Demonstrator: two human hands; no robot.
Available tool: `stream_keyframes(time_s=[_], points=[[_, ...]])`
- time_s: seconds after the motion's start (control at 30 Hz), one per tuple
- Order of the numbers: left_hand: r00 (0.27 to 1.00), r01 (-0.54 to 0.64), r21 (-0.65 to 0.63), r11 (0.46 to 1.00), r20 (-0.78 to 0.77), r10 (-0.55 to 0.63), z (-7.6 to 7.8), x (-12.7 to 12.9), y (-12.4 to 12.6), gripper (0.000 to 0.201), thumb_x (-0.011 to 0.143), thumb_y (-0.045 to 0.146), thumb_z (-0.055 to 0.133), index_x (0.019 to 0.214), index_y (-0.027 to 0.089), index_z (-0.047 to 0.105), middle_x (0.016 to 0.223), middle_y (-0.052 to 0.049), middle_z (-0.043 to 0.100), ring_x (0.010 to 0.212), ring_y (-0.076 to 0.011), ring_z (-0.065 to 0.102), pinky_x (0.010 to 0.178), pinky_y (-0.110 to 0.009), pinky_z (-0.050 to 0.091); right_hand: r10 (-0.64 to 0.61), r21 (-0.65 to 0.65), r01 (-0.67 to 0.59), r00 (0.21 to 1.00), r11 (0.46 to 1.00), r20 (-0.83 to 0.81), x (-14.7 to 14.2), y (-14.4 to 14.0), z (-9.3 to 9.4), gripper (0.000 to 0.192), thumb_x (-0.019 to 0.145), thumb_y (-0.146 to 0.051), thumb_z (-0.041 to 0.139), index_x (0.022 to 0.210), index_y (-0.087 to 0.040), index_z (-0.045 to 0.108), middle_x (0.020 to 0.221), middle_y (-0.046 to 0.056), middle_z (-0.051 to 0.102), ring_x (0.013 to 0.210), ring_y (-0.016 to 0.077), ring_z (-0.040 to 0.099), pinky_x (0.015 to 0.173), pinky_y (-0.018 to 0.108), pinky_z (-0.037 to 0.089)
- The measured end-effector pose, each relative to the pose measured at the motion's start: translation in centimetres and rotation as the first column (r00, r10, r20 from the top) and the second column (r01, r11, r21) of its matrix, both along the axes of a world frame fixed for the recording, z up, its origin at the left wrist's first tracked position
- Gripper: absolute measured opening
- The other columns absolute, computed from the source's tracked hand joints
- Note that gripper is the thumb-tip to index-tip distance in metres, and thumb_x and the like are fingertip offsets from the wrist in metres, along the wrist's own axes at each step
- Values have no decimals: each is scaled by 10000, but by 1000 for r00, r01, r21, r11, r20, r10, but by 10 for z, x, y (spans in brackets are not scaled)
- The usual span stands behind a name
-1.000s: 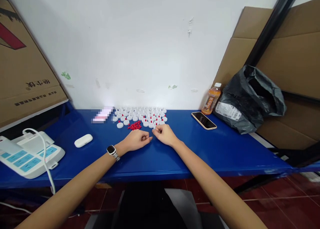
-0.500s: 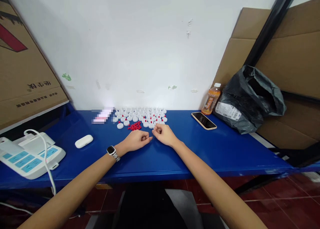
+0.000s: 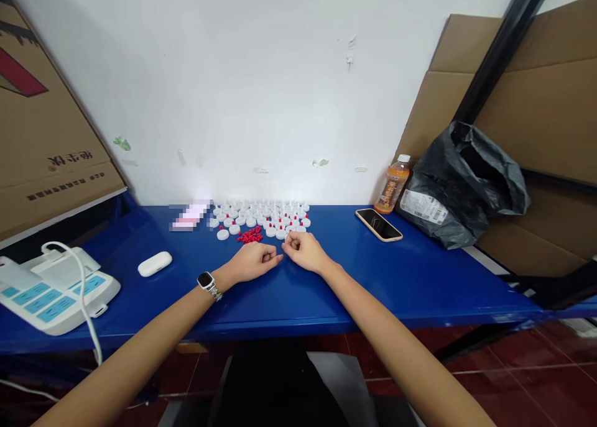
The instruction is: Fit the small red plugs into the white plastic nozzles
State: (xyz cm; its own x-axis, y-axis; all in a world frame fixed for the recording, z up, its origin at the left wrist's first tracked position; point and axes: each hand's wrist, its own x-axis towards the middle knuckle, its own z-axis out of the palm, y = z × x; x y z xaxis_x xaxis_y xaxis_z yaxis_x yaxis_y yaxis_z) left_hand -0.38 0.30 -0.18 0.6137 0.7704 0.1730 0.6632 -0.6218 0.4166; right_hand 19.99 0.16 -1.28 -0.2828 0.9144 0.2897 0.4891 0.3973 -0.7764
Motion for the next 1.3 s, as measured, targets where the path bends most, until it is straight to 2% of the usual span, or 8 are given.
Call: stream_keyframes(time_s=[1.1, 1.17, 1.3], points=[[1000, -7, -15, 1000, 1, 7, 2, -1, 0, 434, 943, 512, 477, 646, 195, 494, 597, 18, 580, 539, -122, 488, 549, -262, 269, 11, -22, -10, 999, 1000, 36, -1, -3, 4, 246, 844, -372, 609, 681, -193, 570, 547, -47, 503, 526, 103, 428, 537, 239, 329], [1000, -2, -10, 1000, 4, 3, 1, -1, 1, 446, 945, 522, 474, 643, 195, 494, 592, 20, 577, 536, -121, 486, 548, -262, 268, -46, 10, 46, 999, 999, 28, 0, -1, 3, 225, 836, -345, 595, 669, -199, 554, 545, -46, 508, 517, 106, 435, 536, 243, 334], [1000, 19, -11, 1000, 21, -18, 1, -2, 1, 447, 950, 519, 471, 644, 194, 506, 602, 19, 590, 541, -120, 489, 548, -263, 270, -296, 80, 294, 955, 952, 10, 4, 2, 3, 183, 820, -326, 595, 691, -215, 527, 575, -38, 556, 532, 120, 488, 551, 252, 344]])
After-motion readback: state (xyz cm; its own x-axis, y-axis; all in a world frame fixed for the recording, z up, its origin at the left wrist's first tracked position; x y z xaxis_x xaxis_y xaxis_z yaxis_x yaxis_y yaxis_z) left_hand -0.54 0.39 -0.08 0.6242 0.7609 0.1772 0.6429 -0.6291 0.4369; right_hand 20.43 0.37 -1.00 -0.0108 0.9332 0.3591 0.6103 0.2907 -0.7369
